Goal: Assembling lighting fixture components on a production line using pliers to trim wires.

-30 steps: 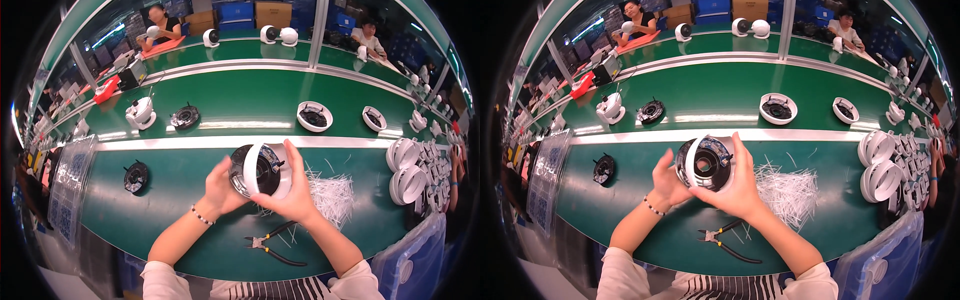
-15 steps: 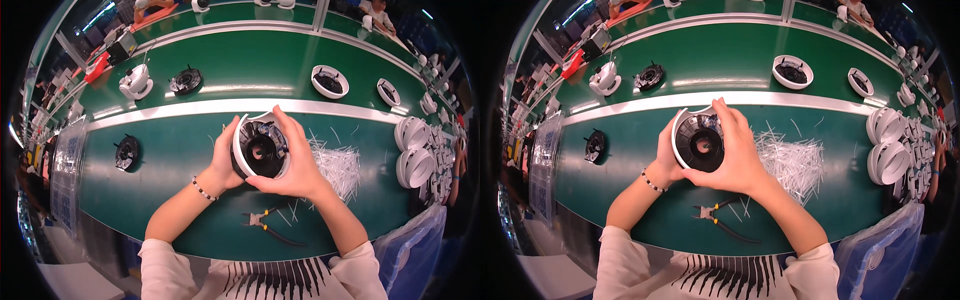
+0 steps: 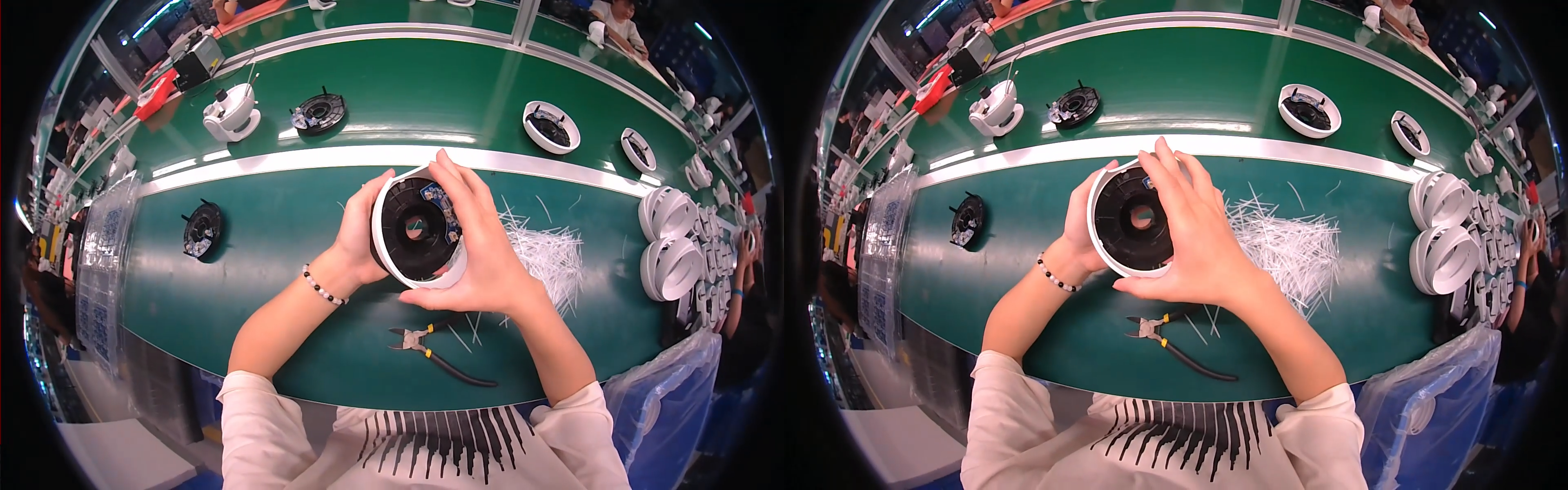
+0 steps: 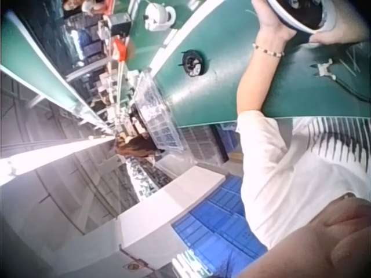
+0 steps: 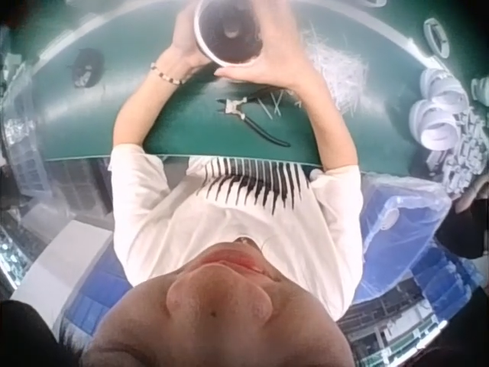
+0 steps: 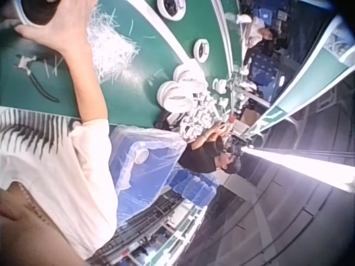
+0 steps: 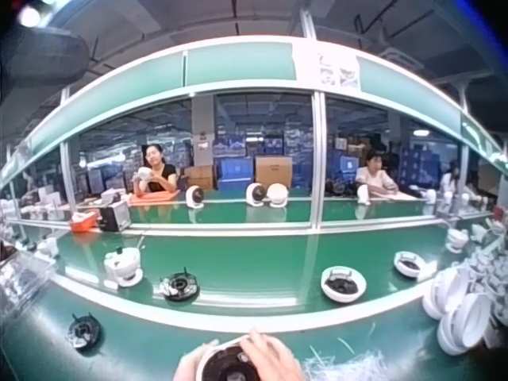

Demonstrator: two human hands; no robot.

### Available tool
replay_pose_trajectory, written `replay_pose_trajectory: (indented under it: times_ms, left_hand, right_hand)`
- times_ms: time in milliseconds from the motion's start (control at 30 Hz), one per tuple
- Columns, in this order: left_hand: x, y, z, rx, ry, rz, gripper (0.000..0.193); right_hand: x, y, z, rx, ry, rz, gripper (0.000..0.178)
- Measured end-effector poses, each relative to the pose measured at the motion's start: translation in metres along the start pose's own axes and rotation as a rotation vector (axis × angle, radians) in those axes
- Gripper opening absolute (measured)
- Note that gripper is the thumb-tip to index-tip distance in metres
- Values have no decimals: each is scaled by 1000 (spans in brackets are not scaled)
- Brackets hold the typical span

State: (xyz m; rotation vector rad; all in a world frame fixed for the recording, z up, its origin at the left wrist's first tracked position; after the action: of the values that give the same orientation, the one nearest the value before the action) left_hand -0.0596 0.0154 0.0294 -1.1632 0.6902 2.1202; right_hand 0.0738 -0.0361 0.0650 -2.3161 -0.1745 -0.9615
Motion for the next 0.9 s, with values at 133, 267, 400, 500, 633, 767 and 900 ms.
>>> replay_pose_trajectory:
  times_ms: [133,267,400,500,633,767,900]
  left_hand:
    - [-3,-2,-1,52,-13,32,41]
    - [-4,0,-2,55,145,-124,47]
    - [-12,3,-4,2,40,-56,74]
    - [-9,2,-2,-5,51,-118,76]
    - [-5,0,-5,37,23,-147,72]
    - [4,1,-15,7,-80,-76,61]
    - [3,-7,-16,18,-141,-86,47]
  right_hand:
    - [10,1,7,61,-160,-20,109]
    - [1,1,-2,65,26,-34,110]
    - [5,-4,-1,40,-7,-1,113]
    - [9,-5,-3,27,-18,-10,112]
    - [6,1,-3,-10,15,5,114]
    - [-1,11,0,-55,-16,72,112]
    - [-1,17,3,-89,54,131,112]
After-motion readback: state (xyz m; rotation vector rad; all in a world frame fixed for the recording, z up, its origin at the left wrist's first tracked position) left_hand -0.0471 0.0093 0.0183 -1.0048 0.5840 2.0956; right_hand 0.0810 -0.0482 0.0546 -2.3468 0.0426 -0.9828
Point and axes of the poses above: each hand's wrist, its own y-axis away from the middle knuckle, its own x-axis out of the back of the hand, z = x × y, the point moved 2 cm from there along -y, towards the middle knuckle, and after that the axes turned 1 degree about y, right-handed, at the moved point
